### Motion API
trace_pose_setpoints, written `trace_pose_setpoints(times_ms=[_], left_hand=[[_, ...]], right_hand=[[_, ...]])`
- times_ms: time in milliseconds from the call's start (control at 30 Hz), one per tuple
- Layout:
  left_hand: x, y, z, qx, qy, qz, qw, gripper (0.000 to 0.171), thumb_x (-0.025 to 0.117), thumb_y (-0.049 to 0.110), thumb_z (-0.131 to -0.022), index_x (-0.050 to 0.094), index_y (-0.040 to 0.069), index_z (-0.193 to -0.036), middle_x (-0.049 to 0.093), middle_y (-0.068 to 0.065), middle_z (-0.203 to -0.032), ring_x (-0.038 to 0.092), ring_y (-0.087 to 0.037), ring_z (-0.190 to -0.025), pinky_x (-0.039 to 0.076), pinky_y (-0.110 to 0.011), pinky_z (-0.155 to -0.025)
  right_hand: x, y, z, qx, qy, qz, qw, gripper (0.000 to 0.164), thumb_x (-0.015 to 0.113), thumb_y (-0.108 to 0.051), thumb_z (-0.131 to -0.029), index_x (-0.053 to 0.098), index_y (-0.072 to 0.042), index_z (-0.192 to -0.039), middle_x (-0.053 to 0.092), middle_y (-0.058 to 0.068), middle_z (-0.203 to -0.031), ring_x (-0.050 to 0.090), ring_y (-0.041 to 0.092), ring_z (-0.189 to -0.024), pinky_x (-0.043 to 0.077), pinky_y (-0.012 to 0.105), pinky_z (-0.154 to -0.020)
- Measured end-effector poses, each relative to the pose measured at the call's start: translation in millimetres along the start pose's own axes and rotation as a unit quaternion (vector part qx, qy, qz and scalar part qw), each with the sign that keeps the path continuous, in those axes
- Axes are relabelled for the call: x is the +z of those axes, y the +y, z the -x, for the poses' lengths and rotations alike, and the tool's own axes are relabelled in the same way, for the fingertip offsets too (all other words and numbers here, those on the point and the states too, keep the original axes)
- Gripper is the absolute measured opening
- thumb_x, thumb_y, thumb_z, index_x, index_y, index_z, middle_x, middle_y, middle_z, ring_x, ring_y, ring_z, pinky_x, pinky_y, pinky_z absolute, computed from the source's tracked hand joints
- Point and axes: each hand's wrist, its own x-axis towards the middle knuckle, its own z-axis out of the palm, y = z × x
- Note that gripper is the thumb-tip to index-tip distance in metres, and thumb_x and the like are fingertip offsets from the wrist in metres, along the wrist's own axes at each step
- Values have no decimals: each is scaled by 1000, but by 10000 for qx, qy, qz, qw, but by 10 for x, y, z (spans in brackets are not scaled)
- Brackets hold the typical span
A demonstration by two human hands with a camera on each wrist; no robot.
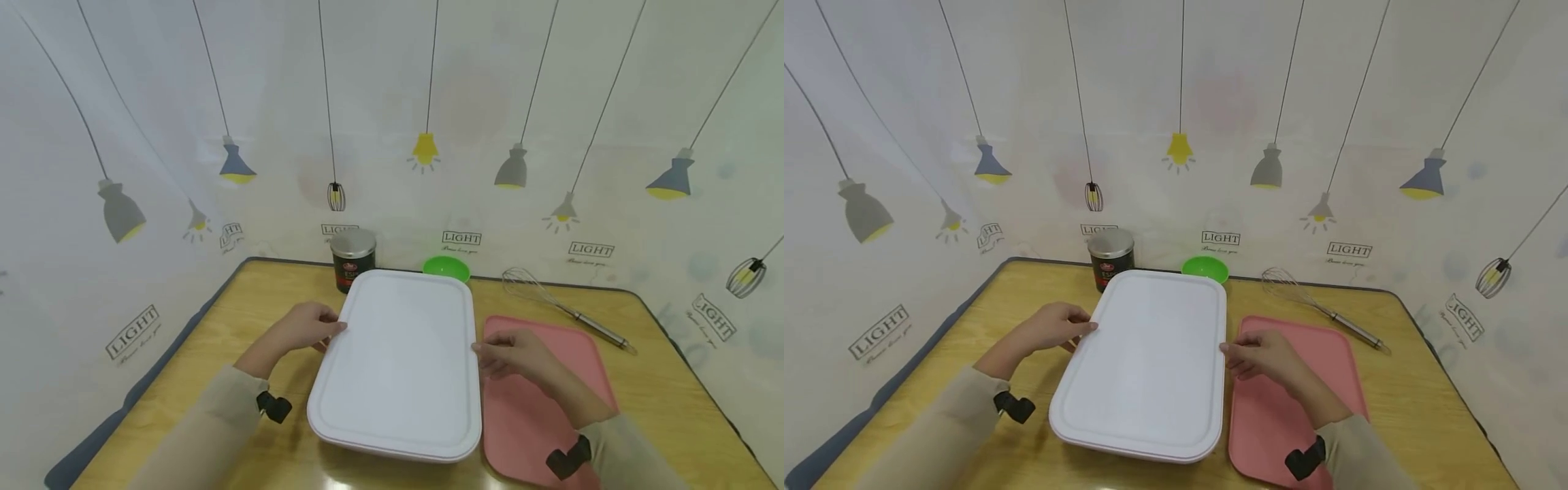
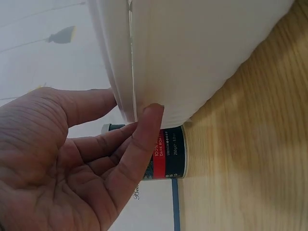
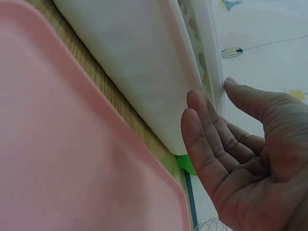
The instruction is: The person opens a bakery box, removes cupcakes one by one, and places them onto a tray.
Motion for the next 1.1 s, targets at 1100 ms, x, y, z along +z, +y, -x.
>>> trace_pose_setpoints(times_ms=[1100], left_hand=[[-95,117,114,-188,157,-161,9996,27,65,20,-97,67,-4,-109,67,-13,-92,69,-23,-71,59,-35,-60]], right_hand=[[164,-178,-26,-170,-119,-546,9983,37,74,-27,-93,60,6,-105,72,13,-88,70,25,-79,58,49,-77]])
